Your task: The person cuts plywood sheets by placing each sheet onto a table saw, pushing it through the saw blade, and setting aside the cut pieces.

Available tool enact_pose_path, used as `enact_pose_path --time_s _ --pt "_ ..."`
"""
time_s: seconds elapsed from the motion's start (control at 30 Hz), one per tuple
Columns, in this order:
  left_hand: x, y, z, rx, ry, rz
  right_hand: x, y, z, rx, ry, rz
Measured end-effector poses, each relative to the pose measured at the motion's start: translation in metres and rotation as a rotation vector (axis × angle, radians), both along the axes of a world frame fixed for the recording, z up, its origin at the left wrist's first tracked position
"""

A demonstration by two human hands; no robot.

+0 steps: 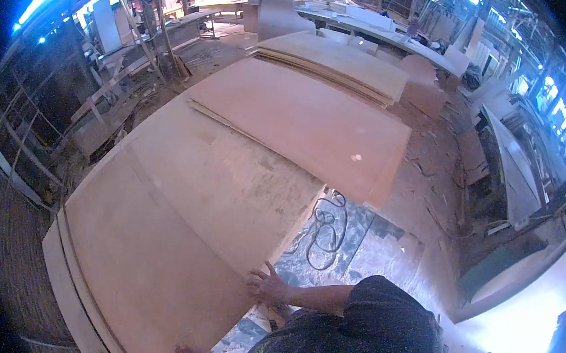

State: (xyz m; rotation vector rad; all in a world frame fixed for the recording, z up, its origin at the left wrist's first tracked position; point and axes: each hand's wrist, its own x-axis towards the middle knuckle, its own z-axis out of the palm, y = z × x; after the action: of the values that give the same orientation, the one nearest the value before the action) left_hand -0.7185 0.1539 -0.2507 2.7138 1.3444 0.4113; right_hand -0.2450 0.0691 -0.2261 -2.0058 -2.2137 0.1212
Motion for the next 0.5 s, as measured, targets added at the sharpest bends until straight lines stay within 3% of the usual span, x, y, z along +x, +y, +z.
enact_pose_path --time_s 0.13,0.23,0.33,0.37,0.4,0.47,0.5 --pt "-0.006 0.025 -0.006 -0.057 0.002 0.006 0.001 0.022 0.001 -0.014 0.027 -0.002" --pt "-0.004 0.039 -0.005 -0.219 -0.13 0.153 0.0 0.044 -0.001 -0.038 -0.051 -0.02" --pt "-0.021 0.074 -0.041 -0.04 -0.149 0.001 0.004 0.068 0.003 -0.064 -0.067 -0.045" --pt "-0.017 0.089 -0.069 -0.171 -0.325 0.129 0.003 0.076 0.004 -0.079 -0.051 -0.04" --pt "-0.016 0.094 -0.069 -0.167 -0.295 0.151 0.017 0.09 -0.041 0.039 -0.409 0.01" --pt "0.005 0.1 -0.035 -0.16 -0.235 0.195 0.014 0.102 -0.07 0.075 -0.388 0.003" --pt "0.023 0.096 -0.001 -0.074 -0.308 0.206 0.017 0.11 -0.05 -0.054 -0.025 -0.057"
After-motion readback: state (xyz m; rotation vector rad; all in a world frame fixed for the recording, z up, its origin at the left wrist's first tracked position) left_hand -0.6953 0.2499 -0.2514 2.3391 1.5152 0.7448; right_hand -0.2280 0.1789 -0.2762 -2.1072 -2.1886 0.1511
